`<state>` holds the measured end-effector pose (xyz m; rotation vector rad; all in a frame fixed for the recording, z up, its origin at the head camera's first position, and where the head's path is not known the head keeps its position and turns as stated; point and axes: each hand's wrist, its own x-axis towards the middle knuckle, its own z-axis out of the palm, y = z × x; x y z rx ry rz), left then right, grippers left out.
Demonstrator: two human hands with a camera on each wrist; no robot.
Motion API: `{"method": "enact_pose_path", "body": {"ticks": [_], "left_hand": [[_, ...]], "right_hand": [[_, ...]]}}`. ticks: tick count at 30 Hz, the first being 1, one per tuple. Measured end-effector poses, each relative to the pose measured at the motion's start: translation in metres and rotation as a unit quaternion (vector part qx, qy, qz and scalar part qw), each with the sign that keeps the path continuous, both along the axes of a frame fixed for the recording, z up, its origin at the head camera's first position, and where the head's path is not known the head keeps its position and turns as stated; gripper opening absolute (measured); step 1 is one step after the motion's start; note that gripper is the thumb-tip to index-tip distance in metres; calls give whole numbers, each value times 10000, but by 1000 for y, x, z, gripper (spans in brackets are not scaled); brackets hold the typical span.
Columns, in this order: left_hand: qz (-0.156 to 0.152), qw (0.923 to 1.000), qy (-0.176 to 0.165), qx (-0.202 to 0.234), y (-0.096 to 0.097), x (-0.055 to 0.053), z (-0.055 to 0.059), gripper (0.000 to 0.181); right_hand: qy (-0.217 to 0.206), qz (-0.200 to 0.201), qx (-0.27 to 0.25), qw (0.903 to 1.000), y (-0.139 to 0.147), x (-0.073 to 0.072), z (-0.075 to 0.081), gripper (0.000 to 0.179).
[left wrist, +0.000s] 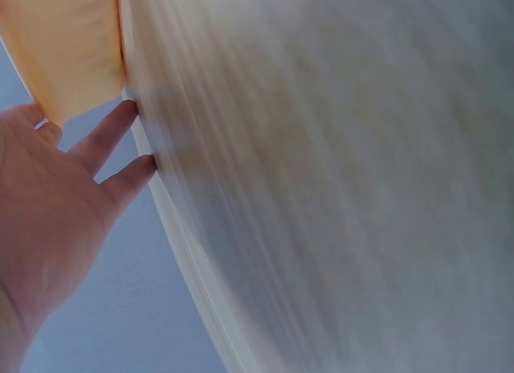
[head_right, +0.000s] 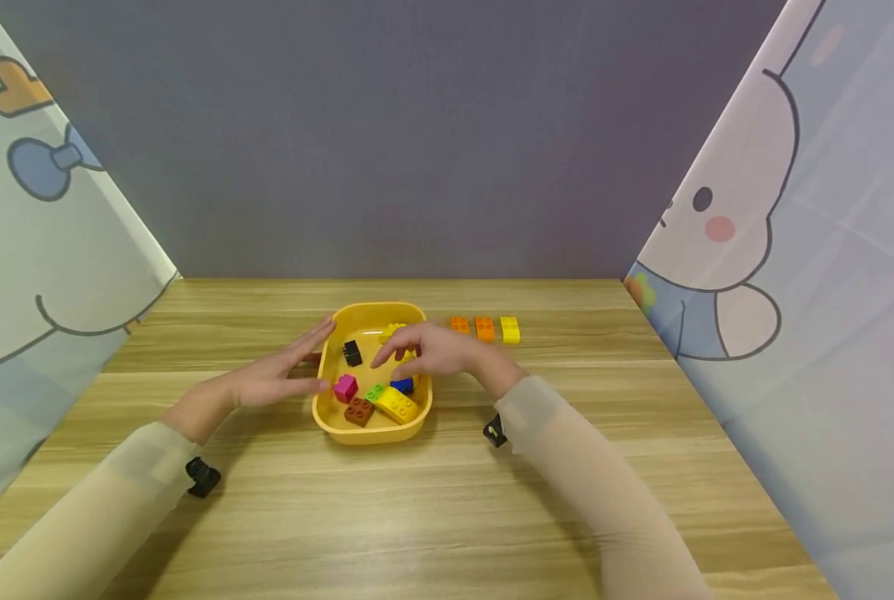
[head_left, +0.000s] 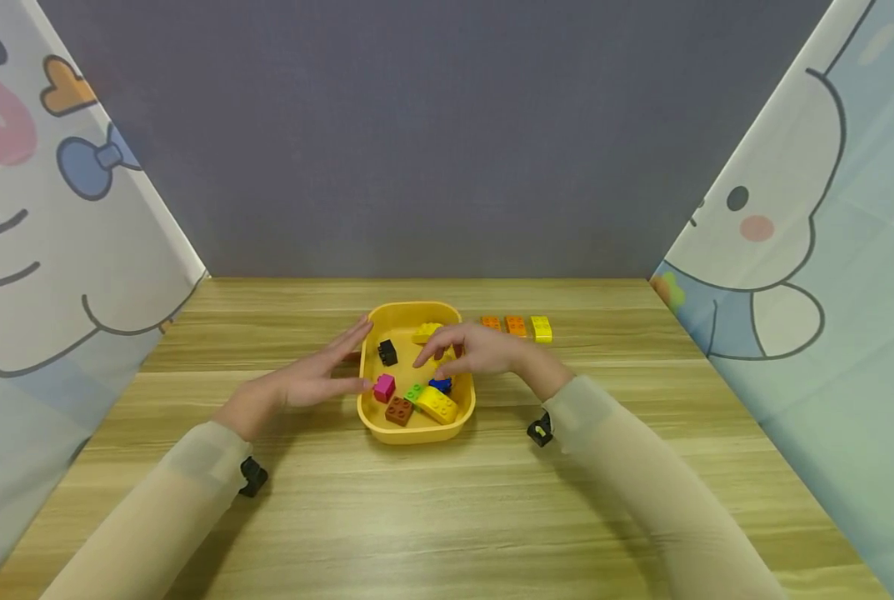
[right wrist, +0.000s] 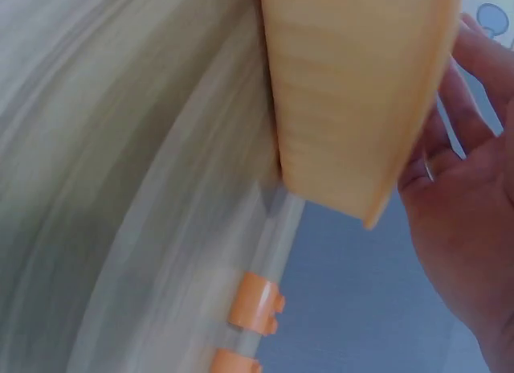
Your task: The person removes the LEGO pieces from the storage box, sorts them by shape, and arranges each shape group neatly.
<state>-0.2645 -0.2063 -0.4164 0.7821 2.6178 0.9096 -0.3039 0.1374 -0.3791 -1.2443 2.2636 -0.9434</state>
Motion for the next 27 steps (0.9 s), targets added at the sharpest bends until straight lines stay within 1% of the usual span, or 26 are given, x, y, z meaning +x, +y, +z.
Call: {"method": "enact_pose_path", "body": {"ticks": [5,8,12,14,16,22,24,27], "left_hand": [[-26,10000,-14,47,0,0,0,102],[-10,10000,-26,69,0,0,0,102],[-2,10000,-27,64,-1,0,0,102],[8,10000,-39,51,-2,0,-1,103],[0,10000,-40,44,-2,0,-1,104],[27,10000,-10,82,-3,0,-2,105],[26,9999,-7,104,-2,0,-2,104],[24,9999,-17,132,-2,0,-1,104]], "right_hand": [[-260,190,585,9978,-9,-3,-5,33],[-272,318,912,9950,-12,-3,-4,38],[82,351,1500,9880,-16,0,-4,41],[303,326,1684,9847,-16,1,-5,39],[492,301,1747,9829,-17,3,-7,37],[1101,213,1532,9818,-18,7,-14,42],[1215,129,1463,9817,-17,9,-16,45],[1263,17,1433,9816,-16,11,-18,52]]}}
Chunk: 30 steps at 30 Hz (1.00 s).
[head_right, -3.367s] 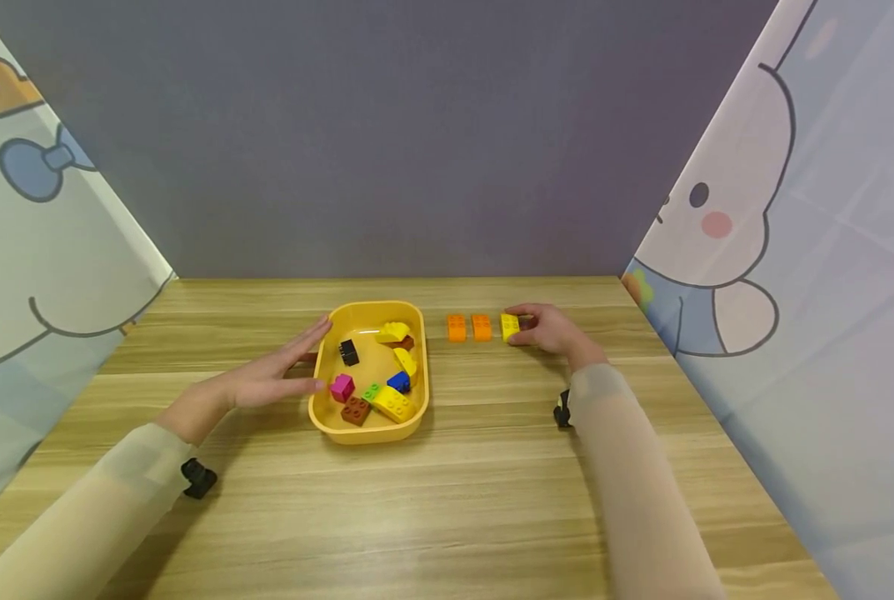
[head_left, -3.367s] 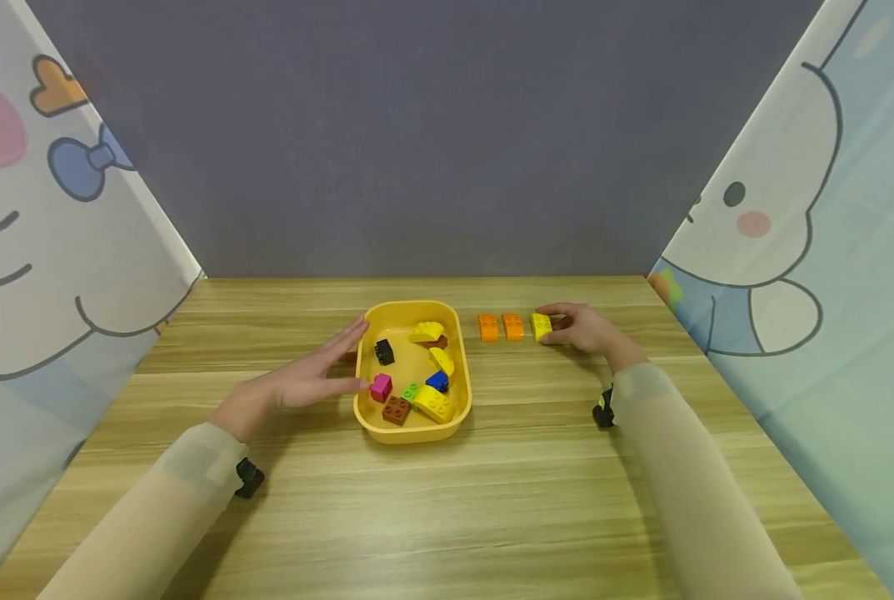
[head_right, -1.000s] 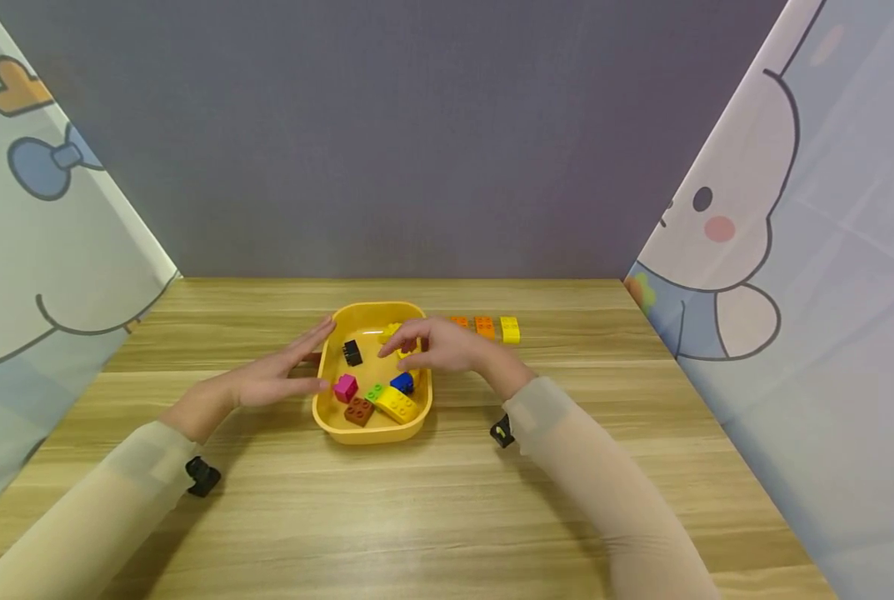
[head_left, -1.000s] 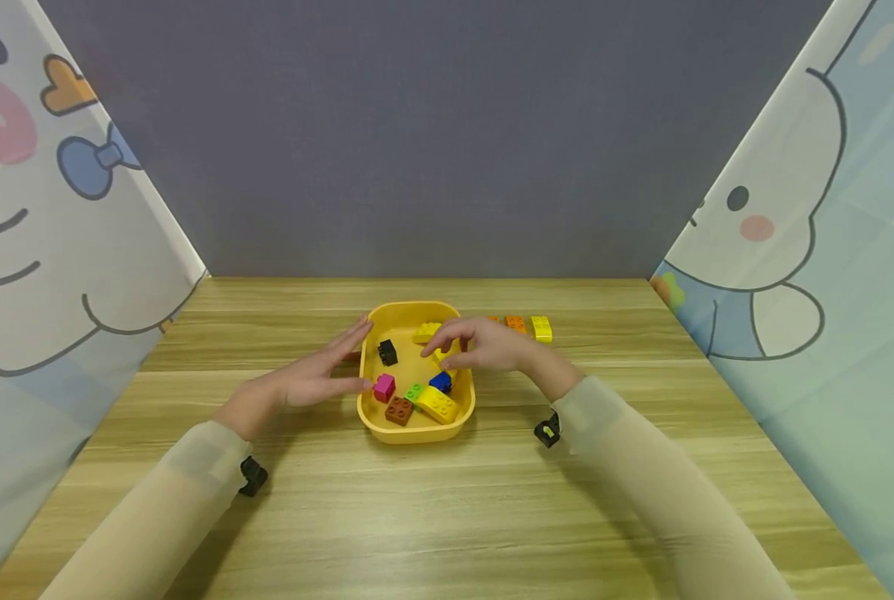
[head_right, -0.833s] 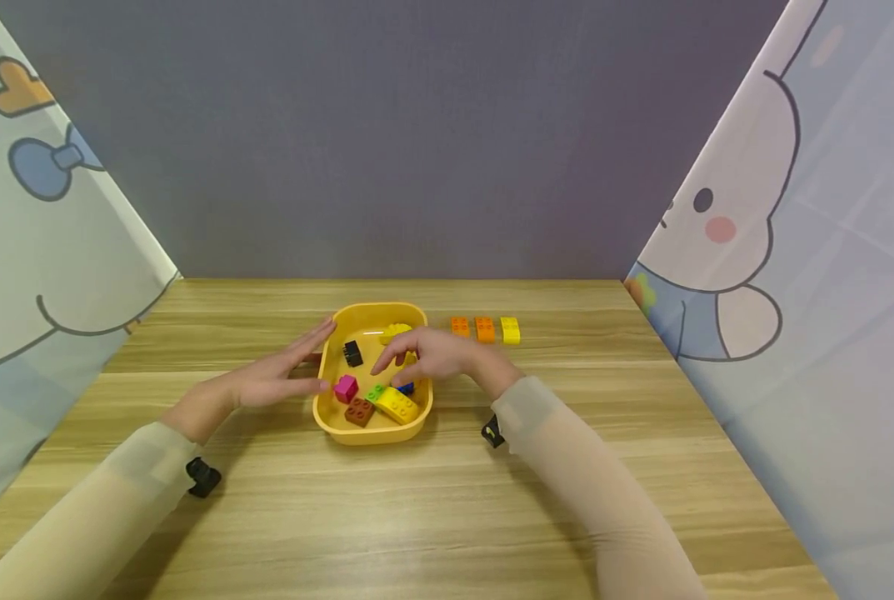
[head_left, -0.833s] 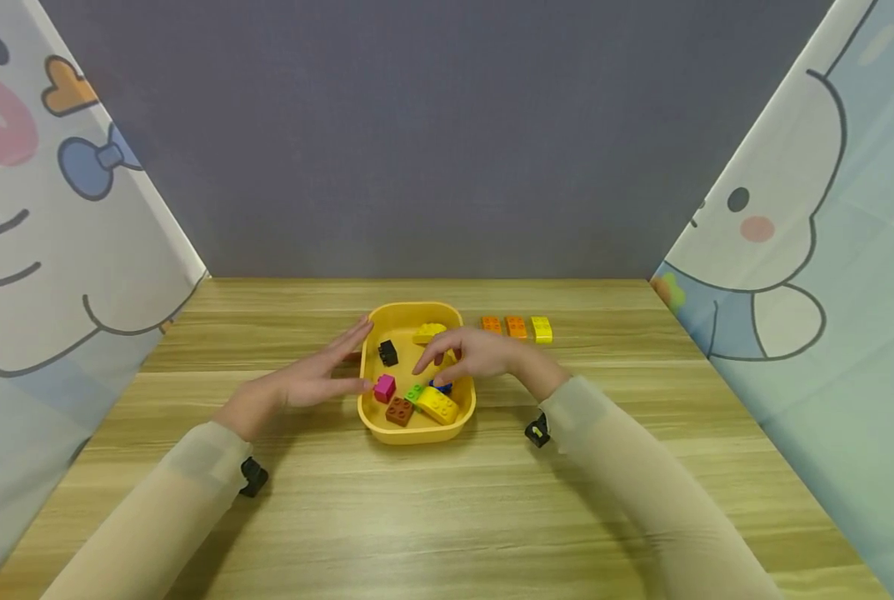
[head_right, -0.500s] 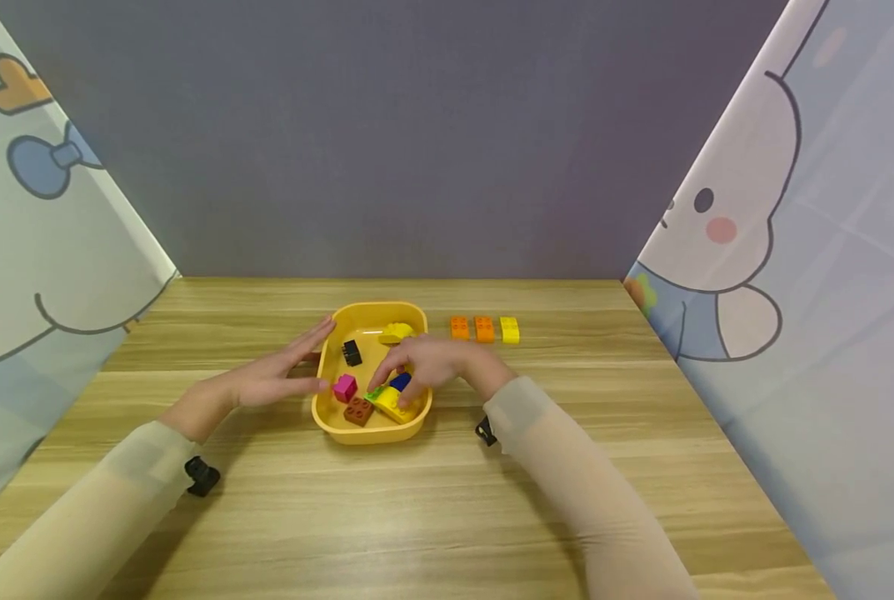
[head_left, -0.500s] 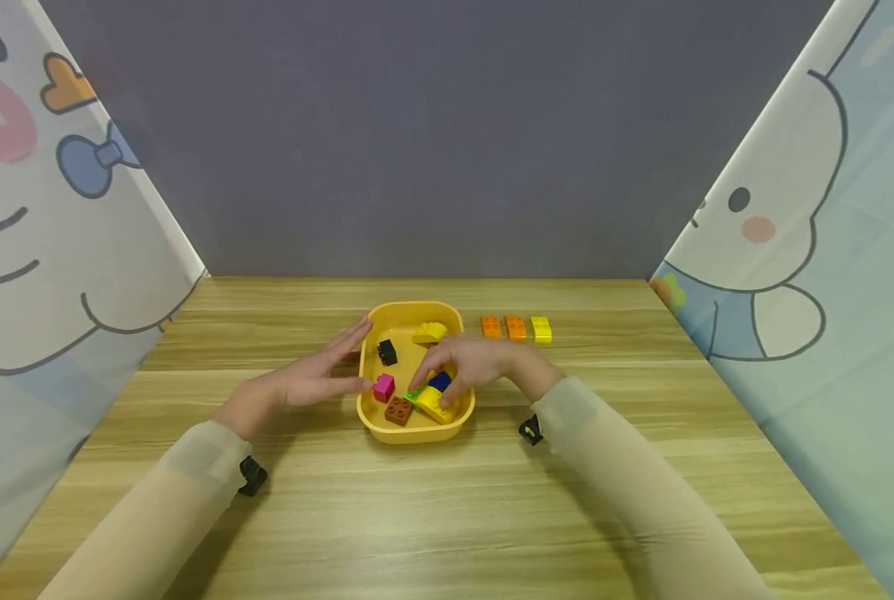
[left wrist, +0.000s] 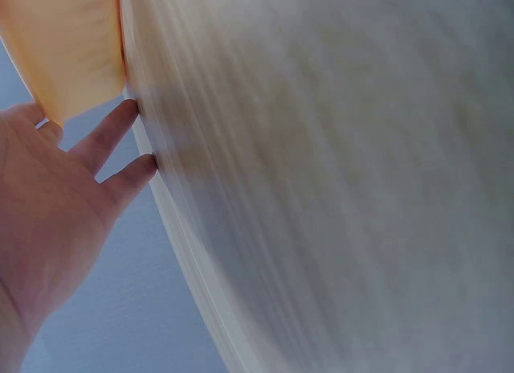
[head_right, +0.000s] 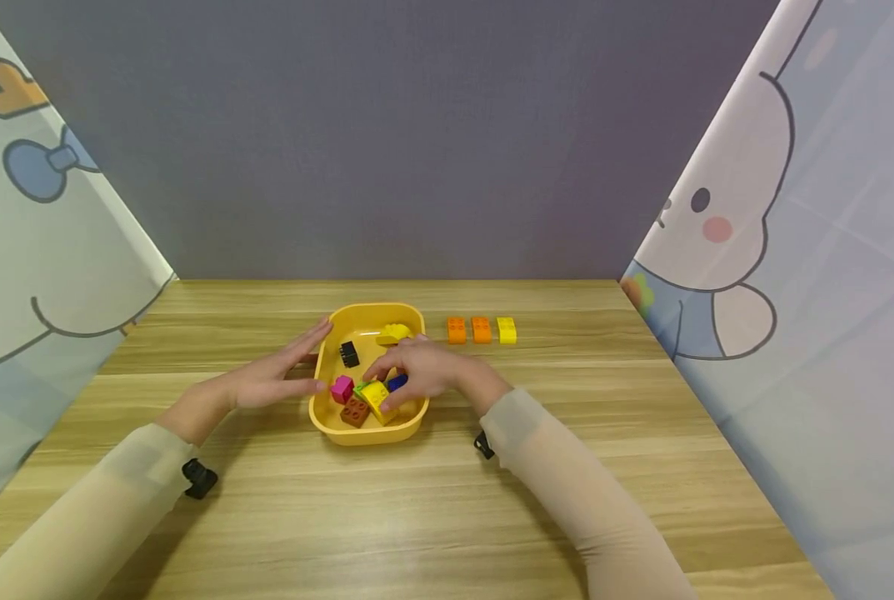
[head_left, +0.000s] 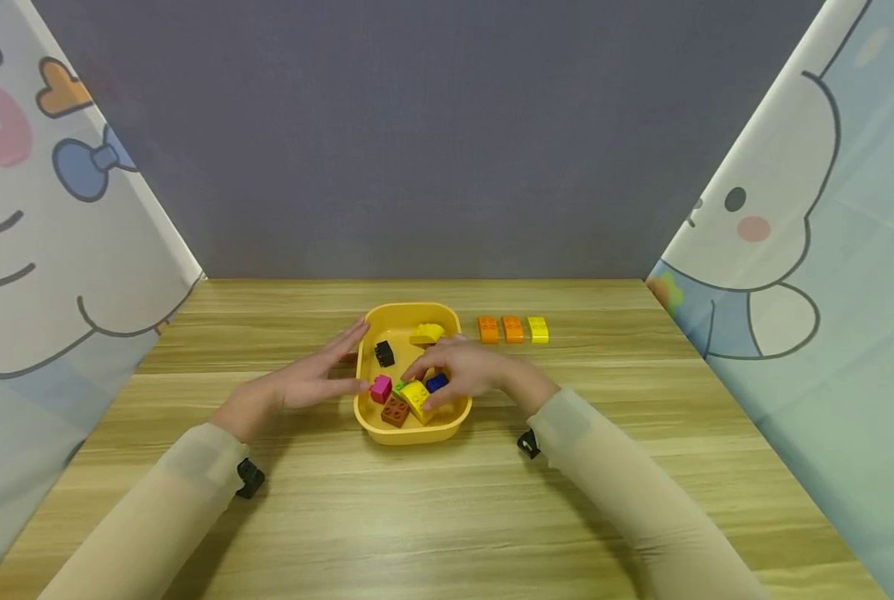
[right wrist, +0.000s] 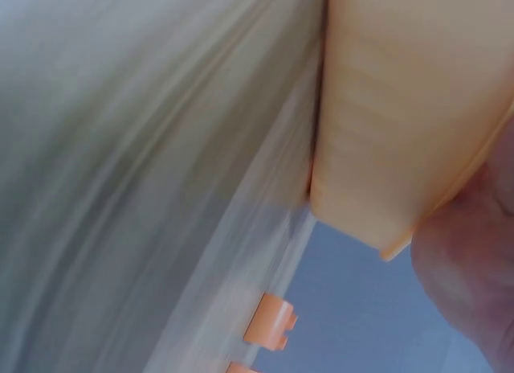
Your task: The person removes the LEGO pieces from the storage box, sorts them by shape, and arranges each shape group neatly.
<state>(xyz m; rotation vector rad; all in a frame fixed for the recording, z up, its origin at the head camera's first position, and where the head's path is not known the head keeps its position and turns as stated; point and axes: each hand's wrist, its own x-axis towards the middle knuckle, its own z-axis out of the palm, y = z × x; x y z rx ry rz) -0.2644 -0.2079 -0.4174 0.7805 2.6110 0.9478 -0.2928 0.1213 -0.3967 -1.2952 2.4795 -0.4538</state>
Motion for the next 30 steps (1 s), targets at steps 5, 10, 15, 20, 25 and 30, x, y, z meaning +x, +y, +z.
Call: {"method": "enact_pose_path", "body": {"ticks": [5,10,15,20,25,30], "left_hand": [[8,10000,7,-34,-1,0,-1,104],[-13,10000,30,-10,-1,0,-2,104],[-26,10000,33,-13,-1,0,-2,103],[-4,10000,31,-29,-2,0,-2,103],[-4,10000,31,-56,-2,0,-2,103],[-5,10000,-8,-26,-1,0,-1,103]], "right_hand": [[90,13,188,9998,-1,3,-1,60],[152,-139,265,9994,-4,6,-1,54],[144,-296,272,9991,-8,9,1,54],[211,-302,387,9986,-10,11,3,62],[310,-326,528,9976,-12,10,1,61],[298,-480,513,9971,-13,9,-1,60]]}}
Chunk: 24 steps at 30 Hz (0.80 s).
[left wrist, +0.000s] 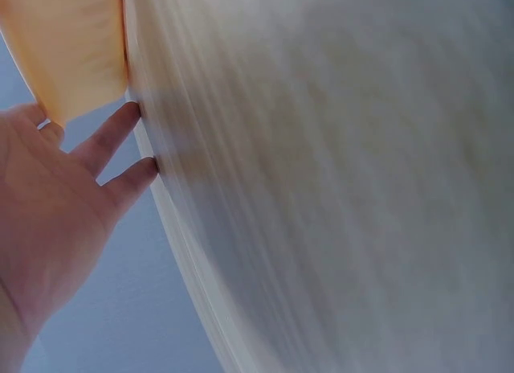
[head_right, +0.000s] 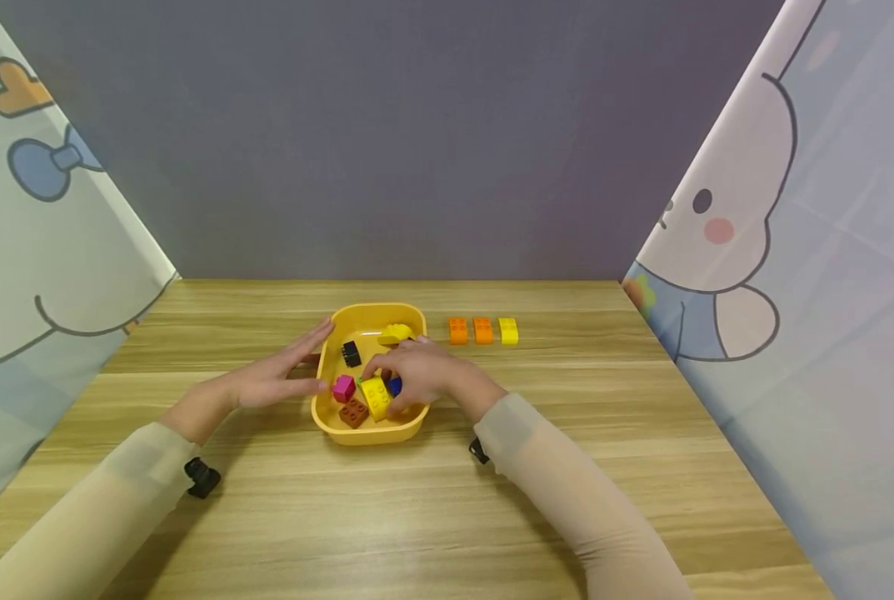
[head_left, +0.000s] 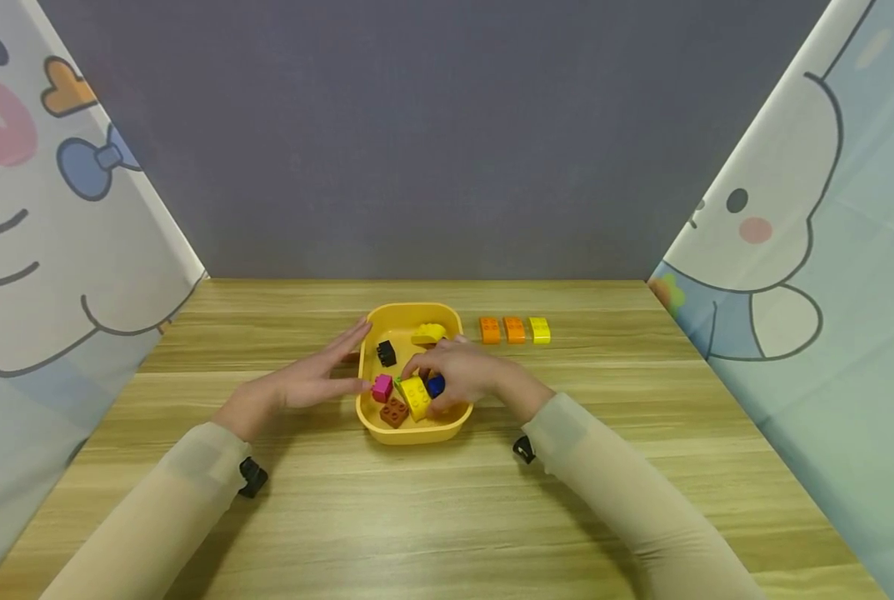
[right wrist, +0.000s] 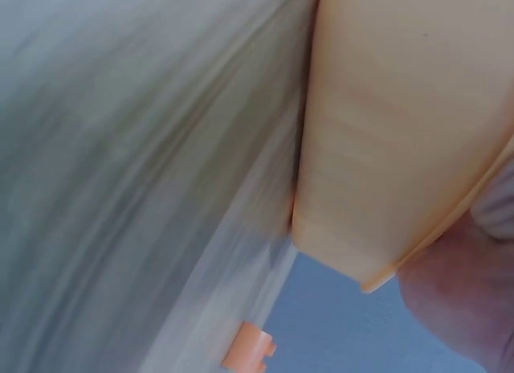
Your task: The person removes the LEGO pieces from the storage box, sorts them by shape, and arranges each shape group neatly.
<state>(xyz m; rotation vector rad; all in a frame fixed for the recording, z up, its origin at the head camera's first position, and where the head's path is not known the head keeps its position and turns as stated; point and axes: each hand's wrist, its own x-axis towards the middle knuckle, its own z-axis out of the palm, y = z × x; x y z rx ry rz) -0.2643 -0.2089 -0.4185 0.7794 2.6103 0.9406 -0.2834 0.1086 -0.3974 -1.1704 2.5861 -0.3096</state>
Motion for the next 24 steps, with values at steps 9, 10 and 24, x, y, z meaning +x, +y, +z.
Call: {"method": "enact_pose_path", "body": {"ticks": [9,10,24], "left_hand": [[17,10000,14,-16,1,-1,1,104],[19,10000,8,-12,1,-1,1,104],[16,10000,12,-45,0,-1,-1,104]], "right_hand": [[-310,-165,-774,9964,5,-1,-2,60],[-351,-159,-899,9952,6,-1,-2,60],[-1081,-357,-2795,9534,18,-2,-1,62]]}}
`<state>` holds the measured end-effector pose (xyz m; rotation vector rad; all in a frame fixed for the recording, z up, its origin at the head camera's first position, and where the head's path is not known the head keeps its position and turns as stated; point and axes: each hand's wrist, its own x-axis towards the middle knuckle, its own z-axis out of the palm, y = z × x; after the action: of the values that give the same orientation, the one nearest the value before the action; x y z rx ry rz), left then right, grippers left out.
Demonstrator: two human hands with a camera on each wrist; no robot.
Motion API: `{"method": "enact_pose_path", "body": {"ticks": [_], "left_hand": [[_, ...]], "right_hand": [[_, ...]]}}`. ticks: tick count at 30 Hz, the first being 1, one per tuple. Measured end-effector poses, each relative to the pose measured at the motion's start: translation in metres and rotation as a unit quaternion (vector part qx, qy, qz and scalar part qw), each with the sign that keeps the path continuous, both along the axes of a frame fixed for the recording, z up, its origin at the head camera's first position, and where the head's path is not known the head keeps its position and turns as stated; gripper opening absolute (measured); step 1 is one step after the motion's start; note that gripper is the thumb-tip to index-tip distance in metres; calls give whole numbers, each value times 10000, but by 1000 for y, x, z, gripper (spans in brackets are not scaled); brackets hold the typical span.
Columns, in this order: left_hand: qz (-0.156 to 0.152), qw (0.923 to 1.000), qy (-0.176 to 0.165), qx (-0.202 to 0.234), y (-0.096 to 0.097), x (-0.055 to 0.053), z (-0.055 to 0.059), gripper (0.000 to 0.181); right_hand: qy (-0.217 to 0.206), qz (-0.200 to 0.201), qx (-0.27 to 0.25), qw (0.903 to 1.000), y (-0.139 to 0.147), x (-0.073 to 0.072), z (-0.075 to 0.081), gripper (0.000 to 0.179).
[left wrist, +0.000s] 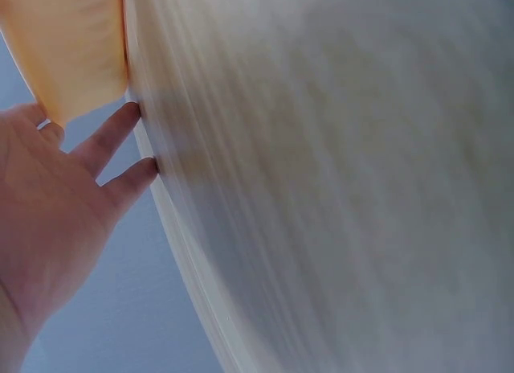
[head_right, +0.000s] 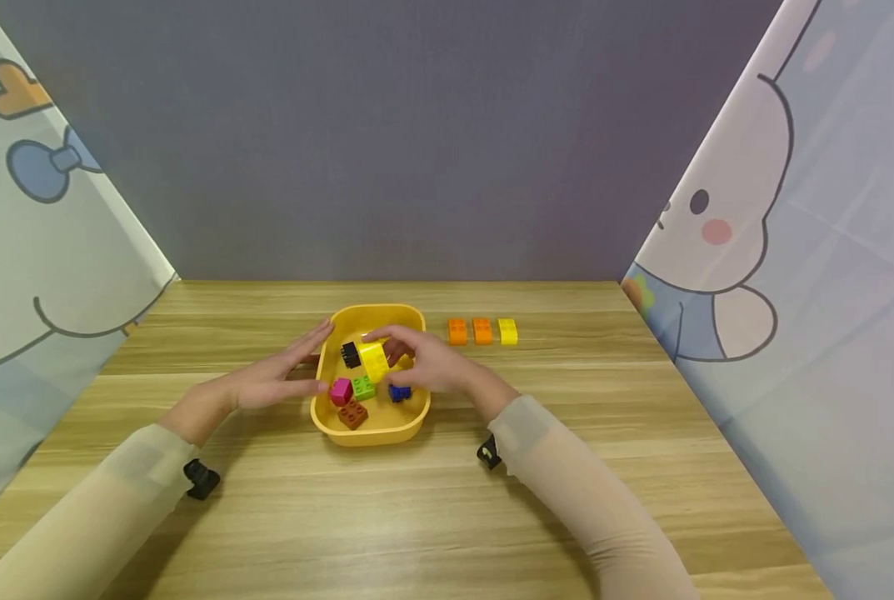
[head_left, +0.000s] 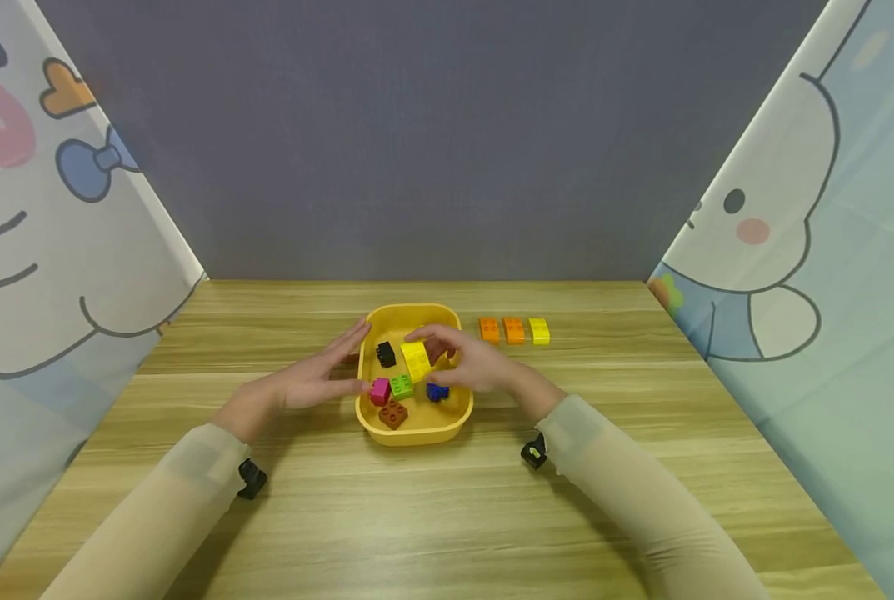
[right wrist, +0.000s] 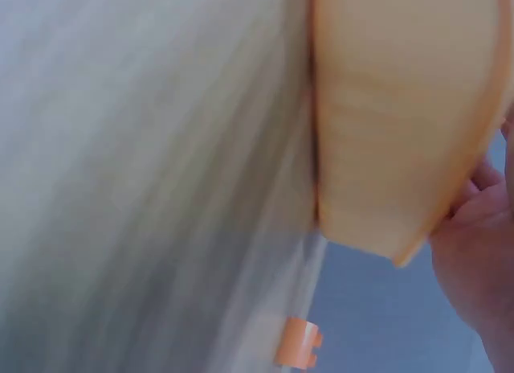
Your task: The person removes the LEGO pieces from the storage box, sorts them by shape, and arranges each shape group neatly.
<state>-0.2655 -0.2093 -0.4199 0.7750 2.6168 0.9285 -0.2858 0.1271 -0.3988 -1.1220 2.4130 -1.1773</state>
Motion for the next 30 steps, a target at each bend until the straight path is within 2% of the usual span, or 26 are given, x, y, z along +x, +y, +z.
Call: {"method": "enact_pose_path", "body": {"ticks": [5,8,15,21,25,30], "left_hand": [[-15,10000,22,41,1,0,2,104],[-20,10000,30,37,1,1,2,104],[3,10000,44,34,1,1,2,105],[10,10000,5,13,0,0,2,104],[15,10000,-4,-25,0,1,1,103],[18,10000,-19,-43,0,1,2,102]], "right_hand": [[-109,-223,-711,9972,18,-1,13,60],[-25,-388,-948,9947,35,-1,20,60],[297,-918,-950,9908,82,-4,23,61],[84,-1386,-977,9855,124,-6,23,66],[-221,-1620,-1105,9803,153,-10,17,66],[-299,-1891,-1085,9755,184,-15,9,64]]}}
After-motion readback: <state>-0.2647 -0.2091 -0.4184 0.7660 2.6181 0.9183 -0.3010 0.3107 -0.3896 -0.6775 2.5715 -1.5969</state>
